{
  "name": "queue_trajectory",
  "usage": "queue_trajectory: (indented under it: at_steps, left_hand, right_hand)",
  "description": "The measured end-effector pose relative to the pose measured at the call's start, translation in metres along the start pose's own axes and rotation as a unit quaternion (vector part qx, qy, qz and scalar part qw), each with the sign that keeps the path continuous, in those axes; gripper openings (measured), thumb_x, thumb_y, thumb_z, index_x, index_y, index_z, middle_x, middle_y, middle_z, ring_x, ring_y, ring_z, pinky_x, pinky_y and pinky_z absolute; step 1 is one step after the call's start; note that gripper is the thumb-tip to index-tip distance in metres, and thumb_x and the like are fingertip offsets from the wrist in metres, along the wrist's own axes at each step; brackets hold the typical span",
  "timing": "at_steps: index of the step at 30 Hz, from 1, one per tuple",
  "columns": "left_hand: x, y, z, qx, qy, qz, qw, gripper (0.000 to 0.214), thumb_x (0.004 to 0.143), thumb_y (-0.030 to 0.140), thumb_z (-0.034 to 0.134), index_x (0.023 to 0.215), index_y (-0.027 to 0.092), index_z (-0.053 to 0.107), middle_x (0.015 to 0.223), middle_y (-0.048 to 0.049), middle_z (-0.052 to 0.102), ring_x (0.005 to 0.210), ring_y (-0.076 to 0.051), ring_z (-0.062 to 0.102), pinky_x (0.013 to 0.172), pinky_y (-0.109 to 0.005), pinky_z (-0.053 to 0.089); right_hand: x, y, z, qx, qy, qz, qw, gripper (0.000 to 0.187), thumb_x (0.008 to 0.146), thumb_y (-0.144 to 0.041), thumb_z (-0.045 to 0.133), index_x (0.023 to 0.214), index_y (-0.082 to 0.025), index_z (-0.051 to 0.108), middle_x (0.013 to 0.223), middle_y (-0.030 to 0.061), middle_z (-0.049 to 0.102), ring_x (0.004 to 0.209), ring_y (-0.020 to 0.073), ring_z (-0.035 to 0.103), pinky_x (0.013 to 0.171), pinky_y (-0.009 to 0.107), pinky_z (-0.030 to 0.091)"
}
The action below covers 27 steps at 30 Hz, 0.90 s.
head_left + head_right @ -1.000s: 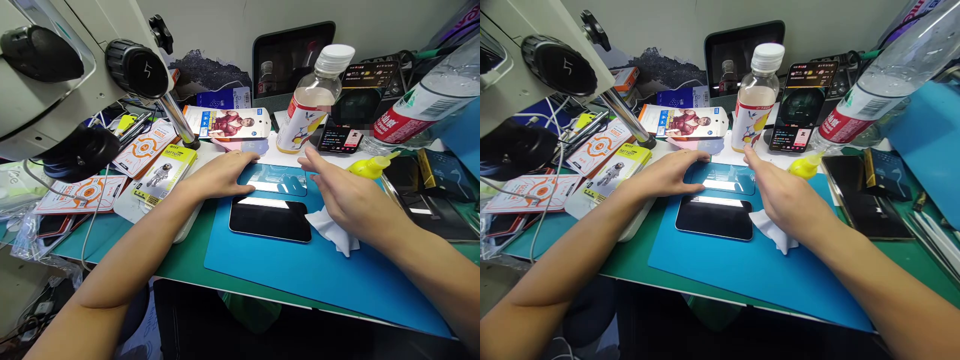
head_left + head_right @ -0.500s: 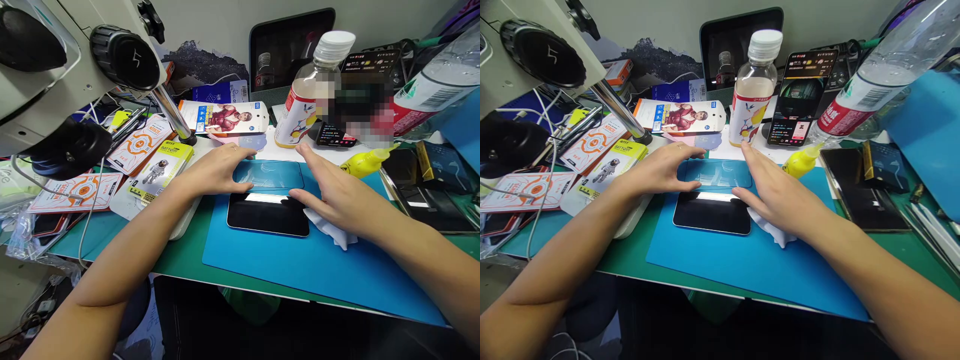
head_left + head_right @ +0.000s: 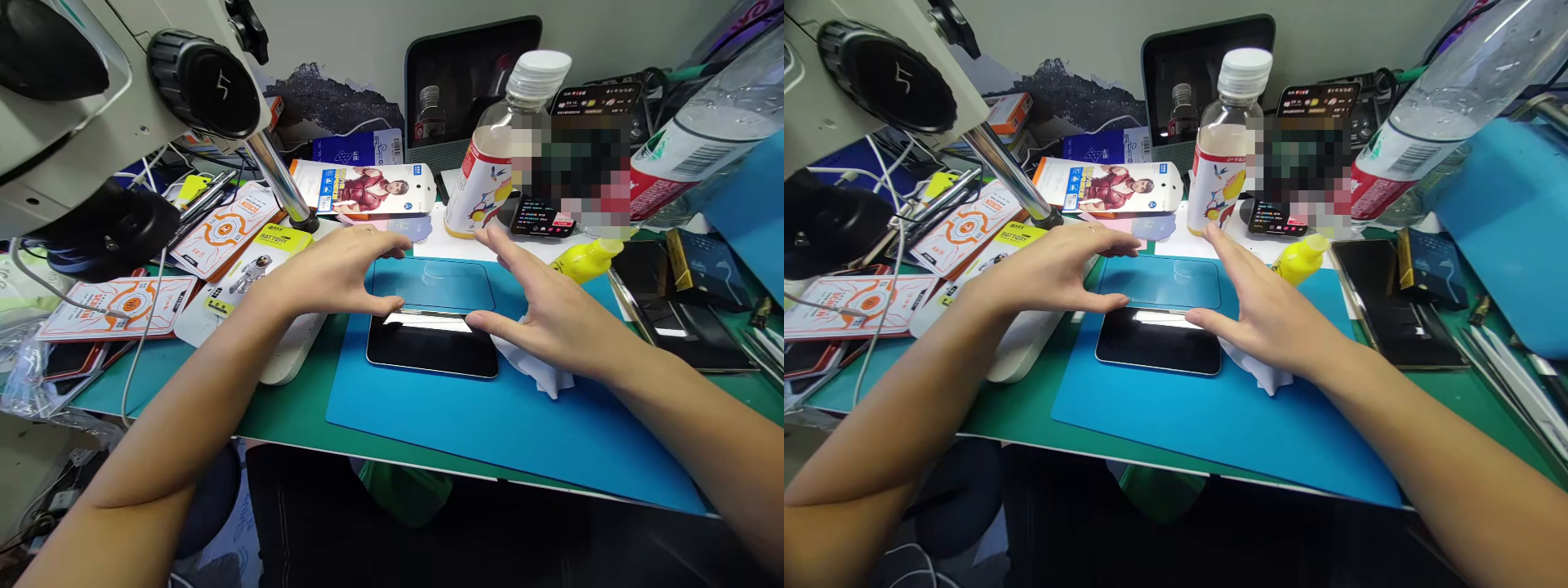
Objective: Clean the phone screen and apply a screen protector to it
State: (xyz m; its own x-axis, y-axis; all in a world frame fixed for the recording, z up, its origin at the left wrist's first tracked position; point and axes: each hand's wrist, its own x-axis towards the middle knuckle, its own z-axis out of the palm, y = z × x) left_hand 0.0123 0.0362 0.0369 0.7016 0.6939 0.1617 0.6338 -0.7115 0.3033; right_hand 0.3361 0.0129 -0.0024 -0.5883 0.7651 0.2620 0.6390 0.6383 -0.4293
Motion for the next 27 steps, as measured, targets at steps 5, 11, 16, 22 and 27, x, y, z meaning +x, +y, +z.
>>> queue_trajectory:
  at_steps: [5, 11, 16, 22, 27]
  left_hand:
    - [-0.018, 0.009, -0.005, -0.035, 0.015, 0.015, 0.999, 0.058, 0.092, 0.047, 0.078, 0.143, 0.024, 0.063, 0.136, -0.0084, 0.077, 0.122, -0.027, 0.074, 0.107, -0.043, 0.058]
    - [-0.028, 0.012, 0.006, -0.05, 0.03, 0.022, 0.998, 0.053, 0.093, 0.044, 0.079, 0.14, 0.023, 0.063, 0.135, -0.0084, 0.077, 0.122, -0.027, 0.074, 0.107, -0.04, 0.058]
    - [-0.026, 0.016, 0.007, -0.043, 0.024, 0.046, 0.998, 0.057, 0.092, 0.044, 0.083, 0.139, 0.02, 0.062, 0.132, -0.0089, 0.077, 0.12, -0.027, 0.074, 0.103, -0.038, 0.058]
    - [-0.028, 0.025, 0.007, -0.006, -0.029, 0.071, 0.997, 0.061, 0.092, 0.048, 0.083, 0.14, 0.017, 0.06, 0.129, -0.0135, 0.076, 0.118, -0.03, 0.074, 0.1, -0.04, 0.059]
    - [-0.028, 0.027, 0.011, 0.018, -0.048, 0.074, 0.996, 0.063, 0.092, 0.046, 0.082, 0.143, 0.018, 0.058, 0.129, -0.0138, 0.076, 0.118, -0.031, 0.074, 0.102, -0.04, 0.059]
  right_hand:
    - [-0.003, 0.008, -0.005, 0.016, -0.013, -0.058, 0.998, 0.112, 0.094, -0.065, 0.073, 0.179, -0.038, 0.006, 0.178, 0.014, 0.043, 0.153, 0.0455, 0.055, 0.118, 0.068, 0.054]
    - [-0.004, 0.004, -0.008, 0.006, -0.033, -0.086, 0.996, 0.108, 0.095, -0.064, 0.072, 0.179, -0.039, 0.008, 0.157, 0.0118, 0.065, 0.126, 0.04, 0.073, 0.106, 0.06, 0.064]
    - [-0.005, -0.002, -0.012, -0.015, -0.042, -0.106, 0.993, 0.093, 0.1, -0.055, 0.068, 0.177, -0.041, 0.018, 0.142, 0.0087, 0.075, 0.116, 0.0378, 0.077, 0.101, 0.056, 0.066]
    - [-0.004, -0.007, -0.014, -0.031, -0.037, -0.169, 0.984, 0.079, 0.096, -0.055, 0.072, 0.164, -0.023, 0.049, 0.132, 0.0161, 0.078, 0.112, 0.037, 0.078, 0.094, 0.051, 0.065]
    - [-0.004, -0.008, -0.012, -0.04, -0.029, -0.183, 0.982, 0.069, 0.095, -0.059, 0.074, 0.15, -0.02, 0.062, 0.125, 0.0168, 0.08, 0.108, 0.0364, 0.078, 0.092, 0.05, 0.063]
